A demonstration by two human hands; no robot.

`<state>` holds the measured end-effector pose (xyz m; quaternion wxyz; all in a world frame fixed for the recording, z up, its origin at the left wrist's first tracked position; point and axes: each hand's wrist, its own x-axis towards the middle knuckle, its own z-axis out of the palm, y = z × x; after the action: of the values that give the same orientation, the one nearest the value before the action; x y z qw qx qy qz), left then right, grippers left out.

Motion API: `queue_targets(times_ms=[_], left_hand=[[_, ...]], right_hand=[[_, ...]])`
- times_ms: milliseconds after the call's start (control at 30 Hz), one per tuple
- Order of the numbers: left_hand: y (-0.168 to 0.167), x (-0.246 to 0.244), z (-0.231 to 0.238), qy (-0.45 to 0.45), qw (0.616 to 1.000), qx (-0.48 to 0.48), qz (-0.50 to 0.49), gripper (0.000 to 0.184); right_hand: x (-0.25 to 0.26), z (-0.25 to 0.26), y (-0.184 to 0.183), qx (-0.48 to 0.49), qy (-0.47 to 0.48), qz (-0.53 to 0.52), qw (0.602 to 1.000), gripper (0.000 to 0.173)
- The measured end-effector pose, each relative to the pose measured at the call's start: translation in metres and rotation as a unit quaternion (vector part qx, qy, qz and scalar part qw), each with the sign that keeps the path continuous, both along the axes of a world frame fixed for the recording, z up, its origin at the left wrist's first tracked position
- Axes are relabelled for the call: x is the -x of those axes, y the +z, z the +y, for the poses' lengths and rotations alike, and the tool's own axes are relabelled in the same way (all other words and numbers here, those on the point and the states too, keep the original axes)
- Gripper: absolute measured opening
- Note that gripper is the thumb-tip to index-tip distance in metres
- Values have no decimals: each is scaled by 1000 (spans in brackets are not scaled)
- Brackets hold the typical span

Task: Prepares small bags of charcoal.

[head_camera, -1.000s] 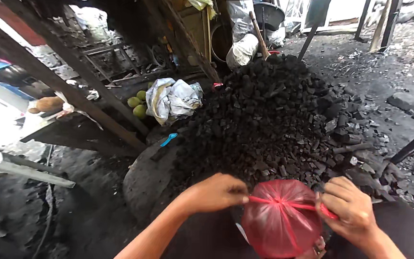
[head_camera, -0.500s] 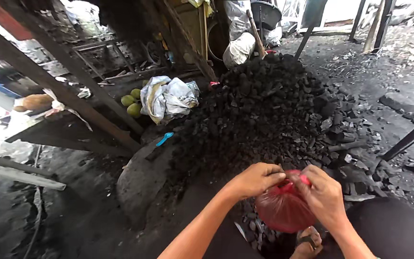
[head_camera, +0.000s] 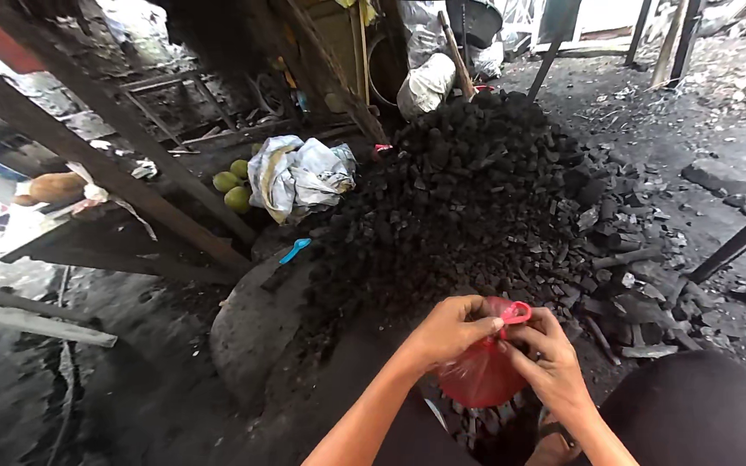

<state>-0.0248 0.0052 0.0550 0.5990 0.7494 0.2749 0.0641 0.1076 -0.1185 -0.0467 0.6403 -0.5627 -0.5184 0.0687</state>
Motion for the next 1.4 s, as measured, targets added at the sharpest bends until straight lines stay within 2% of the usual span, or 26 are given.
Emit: queue_targets(times_ms=[67,133,267,333,367,433,500,533,567,633,667,733,800,867,933,1033,1167,1200,1233,1267,1300,1333,1367,1400], left_hand=[[-9,2,4,32,999,-15,25,14],[-16,4,4,34,997,-52,44,18],[-24,5,-2,-21,987,-159,11,22],[-23,5,-4,-53,984,-171,11,23],[-21,6,-4,-67,987,-144,15,23],[-20,4,-5,-58,998,0,13,19],[-24,4,-7,5,981,191,-25,19],[-27,4,-7,37,965,254,-46,21],[-29,4,-7,56,955,285,-61,22],[-30,2,-9,68,956,279,-63,25],[-29,0,-12,63,964,252,-54,24],[-25,-1,-17,31,989,138,-31,22],[-22,1,-19,-13,997,-74,-14,23],[-32,0,-22,-10,947,-317,-61,20],[-50,-3,-20,16,873,-470,-128,18],[-81,6,0,28,809,-567,-153,22],[-108,11,12,9,784,-607,-128,22],[-107,9,9,17,800,-588,-118,21],[-99,6,6,33,835,-540,-102,19],[-81,4,3,55,889,-446,-86,17],[-55,4,4,76,946,-305,-79,16],[-30,6,9,91,978,-152,-112,17],[-9,10,17,88,982,-15,-167,27],[8,16,30,82,968,95,-218,38]], right_hand=[[0,6,-2,-43,-42,-100,993,12],[-3,6,-4,-41,-35,-139,989,14],[-14,-2,-5,42,-1,-81,996,17],[-16,-3,-7,52,4,-66,996,17],[-16,-4,-8,49,6,-68,996,17],[-13,-2,-10,31,6,-88,996,16],[-11,-1,-9,13,-2,-100,995,15],[-12,-1,-8,7,-5,-101,995,17],[-14,-2,-6,7,-5,-108,994,25],[-14,-4,-1,18,-16,-140,990,43],[-12,-4,2,13,-26,-154,988,46],[-9,1,5,-14,-61,-191,980,36],[-8,6,7,-38,-103,-230,967,32],[-7,7,7,-57,-123,-267,954,31],[-10,2,10,-62,-130,-297,944,33],[-26,-20,6,-35,-139,-328,934,36],[-43,-45,-17,10,-156,-325,933,35],[-43,-47,-19,16,-158,-315,936,36],[-44,-48,-21,24,-158,-301,940,37],[-48,-48,-20,37,-156,-286,945,38],[-54,-50,-17,54,-149,-268,950,37],[-62,-54,-12,79,-136,-246,956,34],[-75,-61,-3,108,-125,-220,961,30],[-90,-71,6,131,-125,-194,964,27]])
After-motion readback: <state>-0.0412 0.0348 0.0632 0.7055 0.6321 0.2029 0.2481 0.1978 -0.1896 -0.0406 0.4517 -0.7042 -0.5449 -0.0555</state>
